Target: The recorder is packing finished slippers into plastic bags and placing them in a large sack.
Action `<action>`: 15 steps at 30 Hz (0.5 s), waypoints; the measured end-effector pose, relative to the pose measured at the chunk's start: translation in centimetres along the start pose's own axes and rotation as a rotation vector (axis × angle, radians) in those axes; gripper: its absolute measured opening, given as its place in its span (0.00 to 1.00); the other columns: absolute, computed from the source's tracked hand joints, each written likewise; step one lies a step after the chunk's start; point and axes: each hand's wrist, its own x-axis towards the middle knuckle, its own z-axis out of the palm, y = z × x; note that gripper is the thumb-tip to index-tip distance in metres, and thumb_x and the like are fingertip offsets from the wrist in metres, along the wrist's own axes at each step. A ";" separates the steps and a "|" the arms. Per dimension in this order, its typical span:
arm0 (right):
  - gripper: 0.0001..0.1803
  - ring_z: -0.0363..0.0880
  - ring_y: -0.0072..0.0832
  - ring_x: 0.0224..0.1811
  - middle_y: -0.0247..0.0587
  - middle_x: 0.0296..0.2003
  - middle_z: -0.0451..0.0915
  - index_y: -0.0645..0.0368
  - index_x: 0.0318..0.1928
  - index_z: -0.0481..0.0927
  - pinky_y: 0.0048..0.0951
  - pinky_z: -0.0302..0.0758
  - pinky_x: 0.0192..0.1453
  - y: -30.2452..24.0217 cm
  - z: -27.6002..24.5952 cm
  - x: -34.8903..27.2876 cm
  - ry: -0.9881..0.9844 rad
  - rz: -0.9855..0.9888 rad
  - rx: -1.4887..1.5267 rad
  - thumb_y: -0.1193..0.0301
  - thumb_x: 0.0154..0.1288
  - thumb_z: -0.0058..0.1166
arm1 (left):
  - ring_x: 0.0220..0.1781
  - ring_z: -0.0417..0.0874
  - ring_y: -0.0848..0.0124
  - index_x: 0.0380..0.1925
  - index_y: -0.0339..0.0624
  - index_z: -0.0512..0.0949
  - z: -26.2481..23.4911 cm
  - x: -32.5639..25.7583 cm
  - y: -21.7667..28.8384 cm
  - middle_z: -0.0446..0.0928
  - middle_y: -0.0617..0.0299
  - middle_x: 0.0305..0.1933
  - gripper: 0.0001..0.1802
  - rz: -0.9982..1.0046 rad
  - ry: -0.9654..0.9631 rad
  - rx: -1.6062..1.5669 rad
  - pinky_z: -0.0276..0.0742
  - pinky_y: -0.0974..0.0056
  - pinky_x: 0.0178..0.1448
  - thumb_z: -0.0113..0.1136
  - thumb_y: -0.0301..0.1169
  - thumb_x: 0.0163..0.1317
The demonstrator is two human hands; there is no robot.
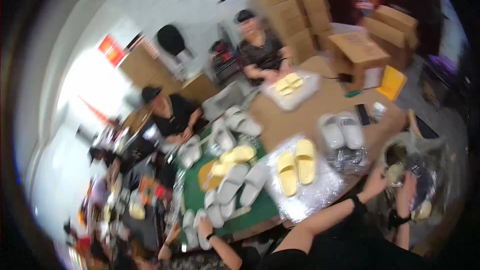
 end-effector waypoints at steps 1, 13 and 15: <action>0.24 0.63 0.49 0.56 0.57 0.52 0.67 0.61 0.51 0.67 0.40 0.63 0.56 0.4 -0.5 0.0 0.005 -0.062 0.003 0.79 0.49 0.51 | 0.58 0.66 0.52 0.55 0.31 0.63 -0.7 0.7 1.8 0.68 0.40 0.53 0.28 -0.005 -0.095 -0.043 0.61 0.60 0.59 0.53 0.31 0.53; 0.23 0.67 0.51 0.52 0.58 0.53 0.65 0.60 0.58 0.61 0.40 0.66 0.53 9.1 16.2 9.7 -0.348 -0.338 -0.251 0.68 0.63 0.36 | 0.62 0.61 0.50 0.60 0.35 0.57 -4.4 -2.5 -1.0 0.62 0.42 0.58 0.36 -0.059 -0.201 0.054 0.56 0.60 0.64 0.41 0.16 0.44; 0.24 0.67 0.50 0.52 0.56 0.53 0.66 0.60 0.59 0.61 0.40 0.66 0.53 9.0 12.7 9.5 -0.378 -0.252 -0.165 0.68 0.62 0.39 | 0.63 0.60 0.51 0.60 0.35 0.57 -3.9 -2.1 -0.1 0.62 0.41 0.58 0.36 -0.072 -0.317 0.029 0.55 0.61 0.64 0.42 0.16 0.43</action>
